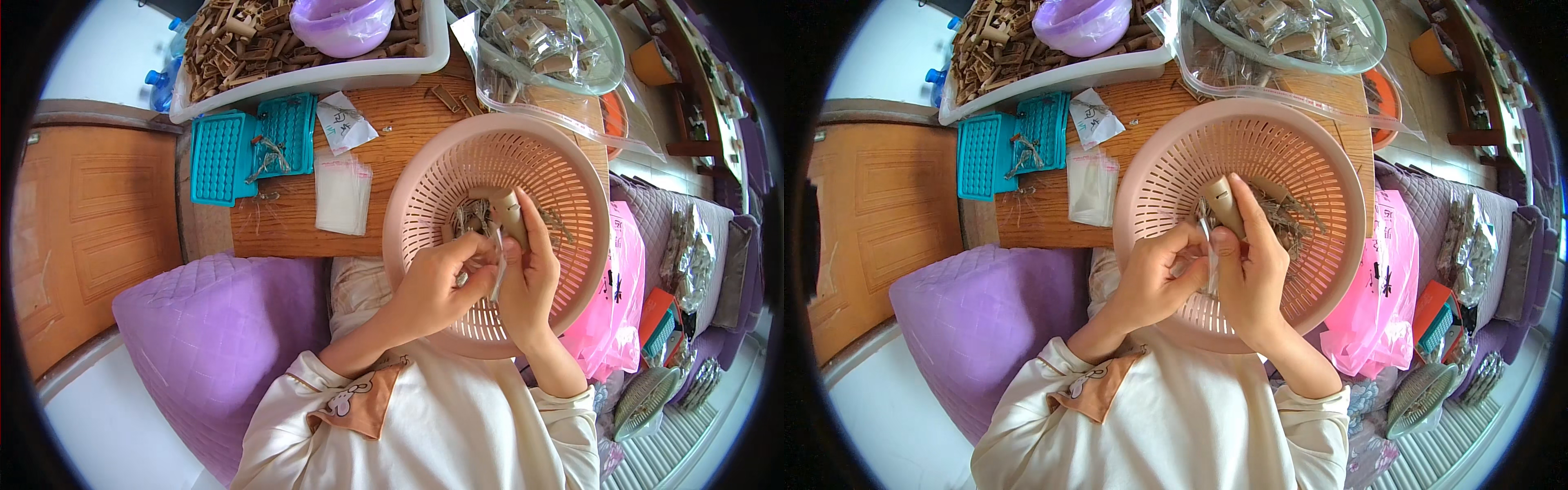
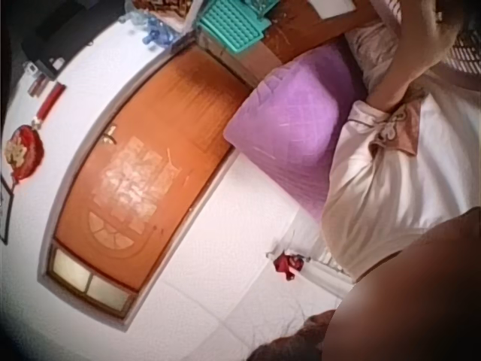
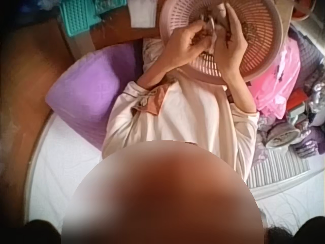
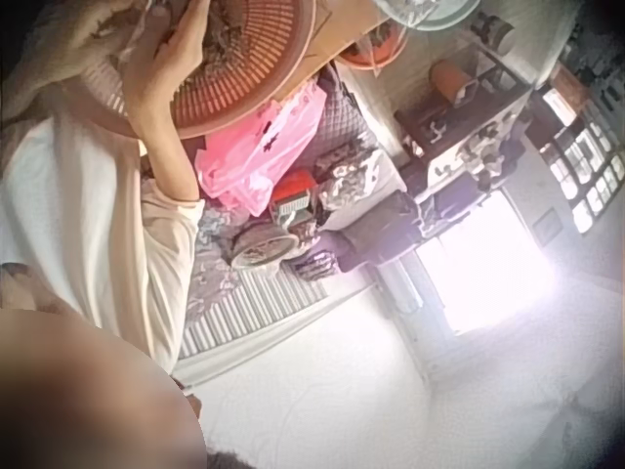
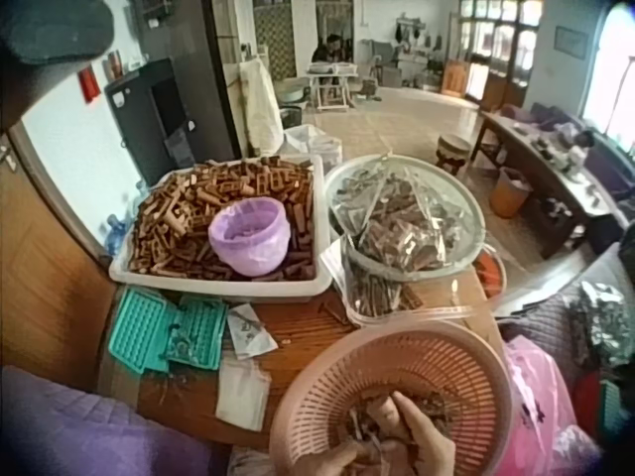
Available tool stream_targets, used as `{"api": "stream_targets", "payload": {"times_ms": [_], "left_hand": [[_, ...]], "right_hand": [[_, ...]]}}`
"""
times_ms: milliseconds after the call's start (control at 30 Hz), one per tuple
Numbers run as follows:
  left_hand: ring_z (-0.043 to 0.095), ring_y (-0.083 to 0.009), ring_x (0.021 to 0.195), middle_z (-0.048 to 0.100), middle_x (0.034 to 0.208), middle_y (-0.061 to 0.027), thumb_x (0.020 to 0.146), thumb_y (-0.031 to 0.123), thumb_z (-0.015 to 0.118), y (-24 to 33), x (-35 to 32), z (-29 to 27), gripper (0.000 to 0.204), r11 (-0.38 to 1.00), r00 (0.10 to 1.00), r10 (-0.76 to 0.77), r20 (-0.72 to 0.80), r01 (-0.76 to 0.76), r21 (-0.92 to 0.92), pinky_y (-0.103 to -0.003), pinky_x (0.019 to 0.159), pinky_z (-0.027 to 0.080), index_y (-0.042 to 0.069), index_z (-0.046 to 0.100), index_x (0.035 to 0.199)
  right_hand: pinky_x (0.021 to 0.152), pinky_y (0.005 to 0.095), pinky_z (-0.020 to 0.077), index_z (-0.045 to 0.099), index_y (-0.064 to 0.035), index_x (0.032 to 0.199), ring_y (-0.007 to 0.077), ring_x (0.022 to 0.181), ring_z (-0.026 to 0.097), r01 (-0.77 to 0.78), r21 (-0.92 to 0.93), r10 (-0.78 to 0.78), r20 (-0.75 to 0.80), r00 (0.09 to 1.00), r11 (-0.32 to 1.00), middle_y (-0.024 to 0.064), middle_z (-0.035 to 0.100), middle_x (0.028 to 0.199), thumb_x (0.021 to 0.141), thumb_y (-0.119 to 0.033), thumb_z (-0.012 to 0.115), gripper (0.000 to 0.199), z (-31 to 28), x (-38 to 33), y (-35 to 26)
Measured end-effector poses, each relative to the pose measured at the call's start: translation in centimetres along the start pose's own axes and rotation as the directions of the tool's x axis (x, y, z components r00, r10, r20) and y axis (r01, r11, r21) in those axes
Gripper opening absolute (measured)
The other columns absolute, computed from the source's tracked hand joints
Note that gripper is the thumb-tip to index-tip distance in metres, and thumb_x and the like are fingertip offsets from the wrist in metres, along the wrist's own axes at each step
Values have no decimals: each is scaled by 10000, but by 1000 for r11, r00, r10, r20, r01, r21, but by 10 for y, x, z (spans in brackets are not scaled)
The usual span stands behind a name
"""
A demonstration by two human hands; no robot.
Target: The person packages small cylindrical objects into small plastic bags by hand.
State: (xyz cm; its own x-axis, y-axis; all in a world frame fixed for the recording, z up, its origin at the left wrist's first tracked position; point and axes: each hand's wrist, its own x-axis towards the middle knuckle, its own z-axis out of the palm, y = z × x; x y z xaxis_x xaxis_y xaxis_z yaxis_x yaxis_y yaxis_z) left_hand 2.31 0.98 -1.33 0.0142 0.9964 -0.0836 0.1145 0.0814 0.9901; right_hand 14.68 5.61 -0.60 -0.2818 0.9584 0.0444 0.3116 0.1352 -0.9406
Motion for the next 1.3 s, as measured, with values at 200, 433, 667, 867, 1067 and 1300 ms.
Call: {"api": "stream_targets", "payload": {"times_ms": [200, 433, 667, 867, 1067, 1300], "left_hand": [[501, -40, 739, 541, 867, -22, 869, 109, 526, -15, -6, -12, 163, 919, 954, 108, -281, -204, -338, -184, 627, 417, -1, 502, 987], [559, -69, 691, 629, 815, -73, 828, 140, 603, -6, -7, -29, 263, 903, 963, -130, -235, 17, -429, -205, 608, 448, -5, 514, 1029], [593, -70, 701, 654, 777, -80, 763, 83, 660, -7, -5, -42, 234, 984, 939, -78, -335, 126, 125, -192, 611, 463, -7, 590, 968], [590, -59, 699, 656, 773, -79, 730, 21, 667, -3, -7, -43, 240, 973, 934, -212, -289, 230, 31, -190, 621, 464, -4, 598, 958], [588, -71, 703, 650, 792, -91, 724, -2, 667, -3, -10, -43, 277, 981, 954, -189, -233, 173, -90, -194, 630, 466, -16, 580, 987], [601, -100, 756, 642, 810, -95, 762, 23, 643, 4, -13, -45, 262, 959, 959, -249, -133, 226, -169, -201, 675, 470, -36, 562, 1004]], "right_hand": [[621, 185, 443, 448, 16, 1206, 45, 687, 494, -379, 174, 298, 367, 881, 909, 81, 577, 926, 871, -47, 470, 342, -13, 0, -11], [697, 195, 484, 471, 34, 1177, 92, 788, 537, -325, 327, 266, 212, 940, 887, 66, 485, 1010, 850, 16, 486, 328, -20, 7, -8], [697, 222, 492, 538, 43, 1003, 127, 833, 570, -25, 188, 23, 16, 1000, 982, 63, 552, 934, 752, 77, 596, 260, -26, 8, -19], [641, 263, 491, 584, 3, 899, 201, 764, 605, 353, -274, -347, 71, 935, 894, 108, 597, 890, 684, 54, 647, 231, -26, 23, -28], [604, 280, 493, 603, -19, 886, 218, 735, 603, 478, -359, -473, 107, 874, 802, 113, 596, 880, 685, 39, 647, 214, -22, 32, -36], [610, 282, 493, 609, -18, 897, 220, 736, 602, 513, -347, -504, 121, 855, 785, 117, 595, 879, 677, 51, 650, 235, -20, 35, -37]]}}
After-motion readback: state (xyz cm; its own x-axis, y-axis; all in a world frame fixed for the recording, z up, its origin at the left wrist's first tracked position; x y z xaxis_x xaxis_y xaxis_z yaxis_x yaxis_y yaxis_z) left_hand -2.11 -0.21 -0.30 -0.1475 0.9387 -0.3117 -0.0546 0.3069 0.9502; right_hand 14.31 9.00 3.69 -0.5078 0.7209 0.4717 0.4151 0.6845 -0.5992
